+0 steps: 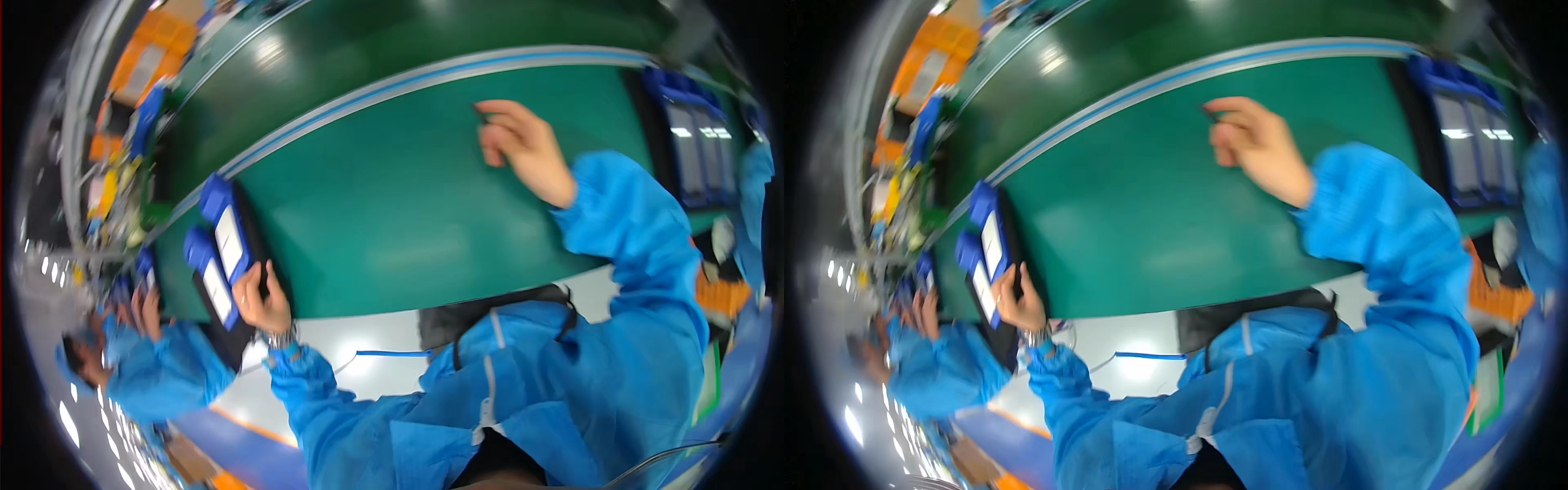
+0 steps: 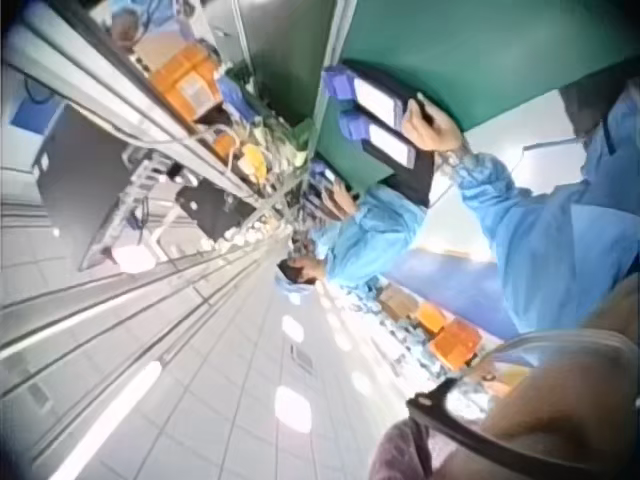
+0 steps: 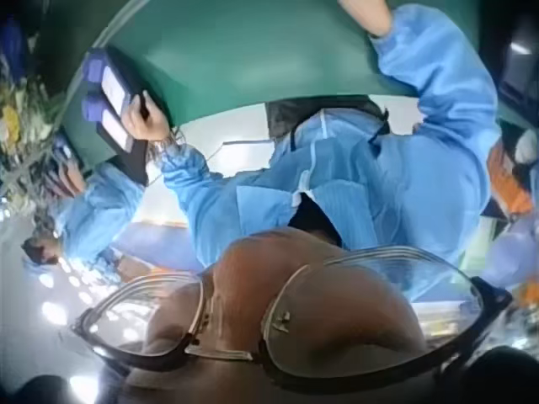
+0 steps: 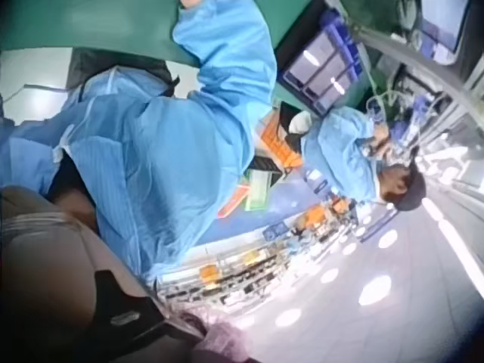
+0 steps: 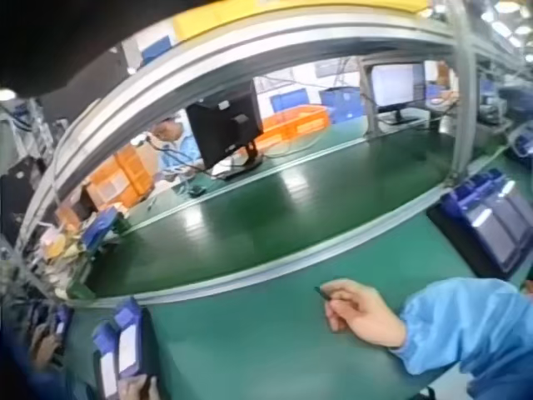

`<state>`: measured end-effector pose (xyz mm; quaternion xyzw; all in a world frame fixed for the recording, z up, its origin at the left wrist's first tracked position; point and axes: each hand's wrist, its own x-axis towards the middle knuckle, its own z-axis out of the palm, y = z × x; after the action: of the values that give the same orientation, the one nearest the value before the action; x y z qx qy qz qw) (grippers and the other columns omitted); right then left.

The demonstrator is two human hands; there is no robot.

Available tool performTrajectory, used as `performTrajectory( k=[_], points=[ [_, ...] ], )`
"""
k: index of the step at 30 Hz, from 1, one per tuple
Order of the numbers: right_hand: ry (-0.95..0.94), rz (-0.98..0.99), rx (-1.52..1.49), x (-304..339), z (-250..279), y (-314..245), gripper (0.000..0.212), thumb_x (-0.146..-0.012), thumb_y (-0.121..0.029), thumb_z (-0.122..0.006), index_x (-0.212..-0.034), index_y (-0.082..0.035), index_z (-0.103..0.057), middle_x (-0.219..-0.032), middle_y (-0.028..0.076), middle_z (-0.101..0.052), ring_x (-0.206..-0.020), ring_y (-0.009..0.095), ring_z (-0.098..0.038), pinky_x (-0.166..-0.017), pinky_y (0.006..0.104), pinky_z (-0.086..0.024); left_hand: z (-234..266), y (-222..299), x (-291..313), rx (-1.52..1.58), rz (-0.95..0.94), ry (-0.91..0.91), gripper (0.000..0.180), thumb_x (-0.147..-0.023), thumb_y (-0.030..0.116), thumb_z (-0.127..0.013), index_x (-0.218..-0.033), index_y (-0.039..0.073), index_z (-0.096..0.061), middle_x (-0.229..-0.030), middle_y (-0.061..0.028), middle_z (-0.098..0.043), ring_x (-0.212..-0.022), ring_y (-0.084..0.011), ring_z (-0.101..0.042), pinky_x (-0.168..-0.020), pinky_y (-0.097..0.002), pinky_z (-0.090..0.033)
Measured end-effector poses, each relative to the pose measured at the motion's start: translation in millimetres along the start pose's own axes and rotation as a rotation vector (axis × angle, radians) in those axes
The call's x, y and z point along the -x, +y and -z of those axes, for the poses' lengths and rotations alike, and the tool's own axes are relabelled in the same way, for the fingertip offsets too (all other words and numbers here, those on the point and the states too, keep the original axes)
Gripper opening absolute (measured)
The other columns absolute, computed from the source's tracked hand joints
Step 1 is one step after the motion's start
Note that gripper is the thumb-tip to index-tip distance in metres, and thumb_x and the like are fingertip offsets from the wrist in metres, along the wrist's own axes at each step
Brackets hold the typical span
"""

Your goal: The person tests handheld electronic devices on an assembly line by placing them onto a mat, tapping and operating their touchscreens by hand and with a stylus, and arranging the devices in a row along the workstation.

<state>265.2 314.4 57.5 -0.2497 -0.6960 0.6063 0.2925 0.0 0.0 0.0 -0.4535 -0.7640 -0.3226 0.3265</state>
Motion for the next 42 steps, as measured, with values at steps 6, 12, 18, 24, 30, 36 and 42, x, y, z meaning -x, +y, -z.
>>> performTrajectory(
  k=[6, 12, 18, 24, 30, 36, 42],
  points=[
    [-0.061, 0.177, -0.323, -57, -68, 25, 0.012, -0.091, -0.005, -0.043, -0.100, 0.001, -0.048, -0.070, 0.001, -0.045, -0.061, 0.009, -0.044, -0.058, 0.0211, -0.037, 52, 92, 2, 0.082, -0.173, -0.179, 0.028, -0.063, -0.002, -0.076, -0.087, 0.004, -0.063, -0.076, -0.0117, -0.062, -0.066, -0.0263, -0.057, -0.062, -0.0349, -0.046],
    [0.140, 0.207, -0.230, -97, -46, 39, 0.016, -0.090, -0.010, -0.047, -0.102, 0.001, -0.049, -0.070, 0.001, -0.047, -0.060, 0.009, -0.045, -0.054, 0.0222, -0.039, 0, 200, 0, 0.449, -0.310, -0.188, 0.027, -0.063, -0.004, -0.072, -0.088, 0.006, -0.066, -0.082, -0.0053, -0.061, -0.068, -0.0204, -0.059, -0.062, -0.0312, -0.048],
    [0.399, 0.239, 0.026, -112, -21, 75, 0.018, -0.087, -0.014, -0.050, -0.098, -0.001, -0.055, -0.072, 0.009, -0.061, -0.064, 0.017, -0.057, -0.059, 0.0299, -0.046, -1, 237, -34, 0.655, -0.300, -0.462, 0.023, -0.060, 0.013, -0.076, -0.078, 0.007, -0.063, -0.088, -0.0062, -0.058, -0.082, -0.0256, -0.056, -0.071, -0.0374, -0.047],
    [0.296, 0.343, 0.083, -102, -29, 80, 0.016, -0.090, -0.011, -0.048, -0.102, -0.001, -0.053, -0.084, 0.005, -0.060, -0.074, 0.011, -0.056, -0.068, 0.0219, -0.045, 0, 164, -53, -0.182, 0.050, -0.614, 0.071, -0.069, 0.031, -0.070, -0.126, 0.003, -0.041, -0.112, -0.0187, -0.052, -0.100, -0.0380, -0.049, -0.084, -0.0433, -0.043],
    [0.358, 0.316, 0.099, -96, -32, 69, 0.010, -0.088, -0.006, -0.047, -0.096, -0.003, -0.053, -0.078, 0.009, -0.060, -0.070, 0.021, -0.056, -0.066, 0.0272, -0.045, -5, 159, -71, -0.286, 0.145, -0.759, 0.086, -0.064, 0.042, -0.070, -0.131, 0.002, -0.035, -0.104, -0.0178, -0.056, -0.088, -0.0342, -0.056, -0.068, -0.0394, -0.050],
    [0.252, 0.271, 0.108, -97, -28, 78, 0.018, -0.092, -0.013, -0.046, -0.105, -0.003, -0.054, -0.086, 0.004, -0.061, -0.078, 0.010, -0.055, -0.070, 0.0208, -0.044, 33, 100, -78, 0.662, 0.822, -0.923, 0.073, -0.077, 0.030, -0.058, -0.136, 0.004, -0.025, -0.106, -0.0186, -0.057, -0.089, -0.0265, -0.061, -0.074, -0.0324, -0.051],
    [0.235, 0.256, 0.106, -96, -31, 74, 0.019, -0.093, -0.014, -0.045, -0.105, -0.003, -0.054, -0.087, 0.004, -0.061, -0.078, 0.010, -0.055, -0.070, 0.0208, -0.043, 55, 52, -33, 1.380, 1.189, -0.459, 0.051, -0.087, 0.026, -0.039, -0.129, -0.004, -0.039, -0.130, -0.0177, -0.044, -0.115, -0.0307, -0.047, -0.099, -0.0344, -0.037]
  ],
)
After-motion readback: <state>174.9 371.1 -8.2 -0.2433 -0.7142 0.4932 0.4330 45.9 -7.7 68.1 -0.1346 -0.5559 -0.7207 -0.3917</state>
